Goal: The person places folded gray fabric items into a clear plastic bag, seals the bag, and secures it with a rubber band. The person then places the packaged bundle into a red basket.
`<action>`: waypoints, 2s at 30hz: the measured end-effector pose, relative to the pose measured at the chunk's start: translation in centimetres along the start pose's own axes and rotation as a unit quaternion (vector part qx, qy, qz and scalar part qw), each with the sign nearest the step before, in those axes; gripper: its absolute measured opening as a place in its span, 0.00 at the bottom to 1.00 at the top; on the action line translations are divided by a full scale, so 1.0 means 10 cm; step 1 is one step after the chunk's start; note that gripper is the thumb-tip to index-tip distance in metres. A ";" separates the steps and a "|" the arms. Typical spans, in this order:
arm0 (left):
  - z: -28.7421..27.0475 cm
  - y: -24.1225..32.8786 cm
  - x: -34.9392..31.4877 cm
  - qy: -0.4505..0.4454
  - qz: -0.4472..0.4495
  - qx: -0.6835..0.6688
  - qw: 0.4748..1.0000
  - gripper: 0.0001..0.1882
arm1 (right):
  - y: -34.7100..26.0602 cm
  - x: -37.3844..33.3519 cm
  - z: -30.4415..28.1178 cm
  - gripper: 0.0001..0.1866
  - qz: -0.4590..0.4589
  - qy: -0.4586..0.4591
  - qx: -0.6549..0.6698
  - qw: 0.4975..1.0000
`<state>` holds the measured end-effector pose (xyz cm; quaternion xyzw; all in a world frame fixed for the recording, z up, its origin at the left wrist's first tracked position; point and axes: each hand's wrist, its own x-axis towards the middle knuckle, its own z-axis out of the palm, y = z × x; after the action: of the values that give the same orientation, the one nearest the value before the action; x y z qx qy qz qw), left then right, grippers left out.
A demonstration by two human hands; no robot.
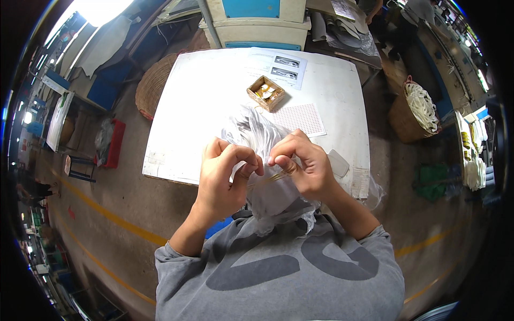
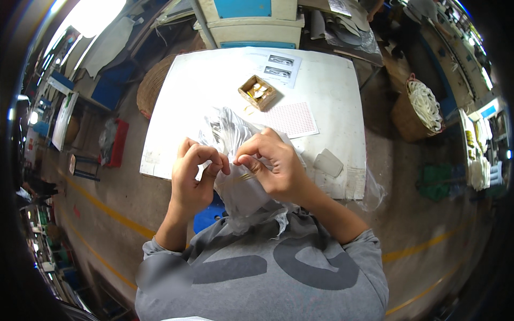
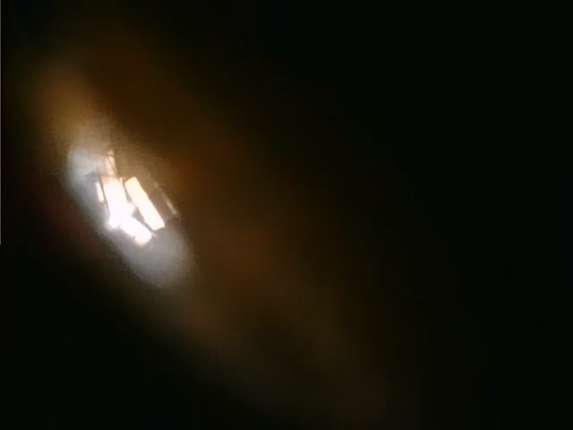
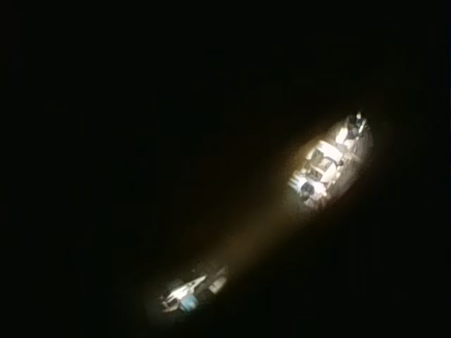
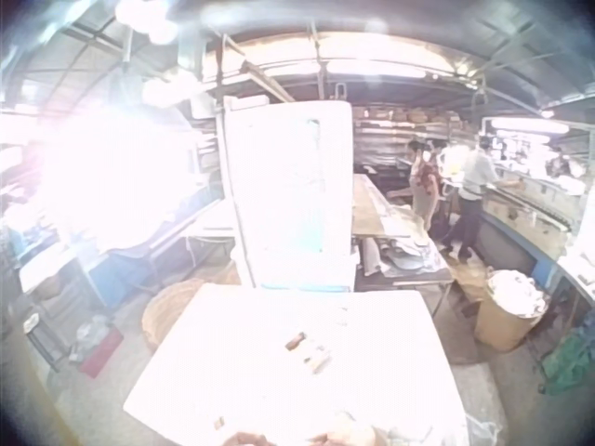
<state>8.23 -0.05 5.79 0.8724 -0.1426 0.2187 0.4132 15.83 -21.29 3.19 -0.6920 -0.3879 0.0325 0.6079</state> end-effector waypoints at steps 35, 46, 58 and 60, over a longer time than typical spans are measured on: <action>0.21 0.14 -0.01 0.020 -0.007 -0.056 0.998 0.10 | -0.21 -0.28 0.16 0.06 0.158 0.171 0.025 0.972; 0.18 0.16 -0.05 0.049 -0.018 -0.033 0.998 0.11 | -0.05 -0.25 0.43 0.06 0.123 0.160 0.013 0.979; 0.08 0.01 -0.23 0.117 -0.071 -0.042 0.990 0.08 | -0.16 0.03 0.58 0.09 0.008 0.117 -0.077 0.990; 0.10 -0.02 -0.24 0.133 -0.082 -0.043 0.987 0.08 | -0.15 0.04 0.63 0.11 0.004 0.126 -0.090 0.988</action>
<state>6.49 -0.57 3.91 0.8254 -0.0240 0.2921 0.4825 12.09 -15.98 3.08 -0.7442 -0.3065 -0.0877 0.5870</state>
